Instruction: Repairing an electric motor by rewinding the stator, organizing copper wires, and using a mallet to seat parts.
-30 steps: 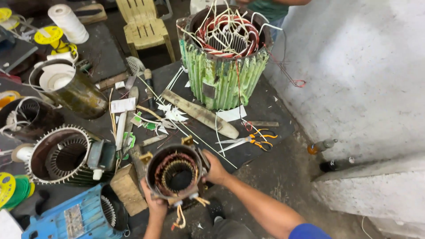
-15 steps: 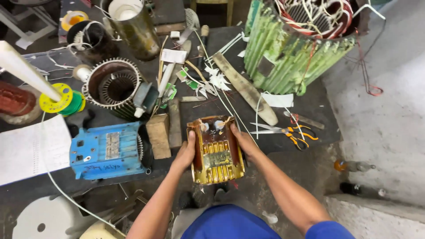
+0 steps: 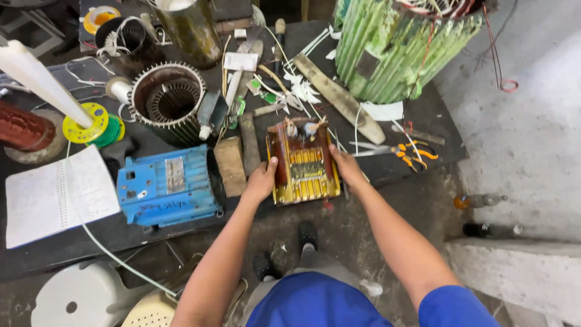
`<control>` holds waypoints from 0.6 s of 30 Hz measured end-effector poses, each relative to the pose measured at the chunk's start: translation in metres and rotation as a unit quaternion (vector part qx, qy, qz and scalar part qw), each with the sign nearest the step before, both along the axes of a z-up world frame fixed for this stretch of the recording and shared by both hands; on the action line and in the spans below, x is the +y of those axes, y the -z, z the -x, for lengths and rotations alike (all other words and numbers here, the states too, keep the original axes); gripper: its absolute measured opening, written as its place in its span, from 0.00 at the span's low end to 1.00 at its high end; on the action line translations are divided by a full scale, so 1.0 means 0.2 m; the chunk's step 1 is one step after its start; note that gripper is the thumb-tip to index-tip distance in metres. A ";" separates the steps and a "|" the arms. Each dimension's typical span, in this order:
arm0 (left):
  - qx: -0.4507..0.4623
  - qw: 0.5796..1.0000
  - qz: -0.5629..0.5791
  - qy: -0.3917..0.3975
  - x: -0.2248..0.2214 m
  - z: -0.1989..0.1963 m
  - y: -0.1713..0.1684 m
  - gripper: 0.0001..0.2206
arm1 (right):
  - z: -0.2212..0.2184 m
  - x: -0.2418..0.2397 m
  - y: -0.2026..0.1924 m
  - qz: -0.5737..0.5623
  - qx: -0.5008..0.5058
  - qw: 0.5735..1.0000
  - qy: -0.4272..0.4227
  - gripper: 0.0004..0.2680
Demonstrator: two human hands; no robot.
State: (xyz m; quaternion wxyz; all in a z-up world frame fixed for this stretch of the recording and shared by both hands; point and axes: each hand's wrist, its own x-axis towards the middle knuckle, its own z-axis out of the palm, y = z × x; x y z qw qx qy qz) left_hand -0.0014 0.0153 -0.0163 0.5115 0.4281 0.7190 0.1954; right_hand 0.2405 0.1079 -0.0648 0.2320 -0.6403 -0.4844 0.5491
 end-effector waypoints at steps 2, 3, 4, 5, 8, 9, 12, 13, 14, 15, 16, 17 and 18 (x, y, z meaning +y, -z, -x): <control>-0.040 0.999 -0.014 0.002 -0.16 0.03 0.04 0.37 | -0.02 -0.13 0.02 0.012 -0.003 1.000 0.011 0.33; -0.077 0.997 -0.030 0.001 -0.24 0.05 0.06 0.34 | -0.03 -0.18 0.03 0.021 -0.003 1.000 0.017 0.32; -0.078 0.996 -0.029 0.007 -0.35 0.07 0.17 0.34 | -0.08 -0.28 0.05 0.021 -0.004 0.999 0.024 0.32; -0.138 0.989 -0.039 0.020 -0.45 0.09 0.28 0.28 | -0.12 -0.37 0.07 0.033 0.068 0.996 0.047 0.27; -0.197 0.980 0.001 0.037 -0.80 0.14 0.59 0.21 | -0.16 -0.64 0.09 0.045 0.163 0.982 0.081 0.23; -0.195 0.979 0.048 0.035 -0.93 0.15 0.69 0.19 | -0.16 -0.73 0.10 0.049 0.185 0.978 0.086 0.23; -0.028 0.984 0.075 0.158 -1.33 0.30 1.15 0.22 | -0.16 -0.86 0.14 0.011 0.177 0.977 0.118 0.21; -0.029 0.984 0.074 0.158 -1.50 0.32 1.12 0.22 | -0.13 -0.87 0.07 0.011 0.177 0.977 0.118 0.21; 0.011 0.974 0.155 0.166 -1.64 0.34 1.09 0.23 | -0.09 -0.87 -0.01 0.054 0.202 0.965 0.157 0.20; 0.050 0.955 0.234 0.173 -1.79 0.35 1.05 0.25 | -0.06 -0.87 -0.10 0.098 0.228 0.949 0.195 0.20; 0.052 0.957 0.229 0.170 -1.93 0.38 1.13 0.25 | -0.03 -0.84 -0.09 0.093 0.230 0.950 0.192 0.20; 0.064 0.956 0.227 0.175 -2.06 0.41 1.21 0.13 | -0.01 -0.82 -0.08 0.122 0.259 0.939 0.190 0.18; 0.075 0.955 0.224 0.178 -2.20 0.42 1.29 0.12 | 0.02 -0.79 -0.07 0.151 0.287 0.928 0.184 0.17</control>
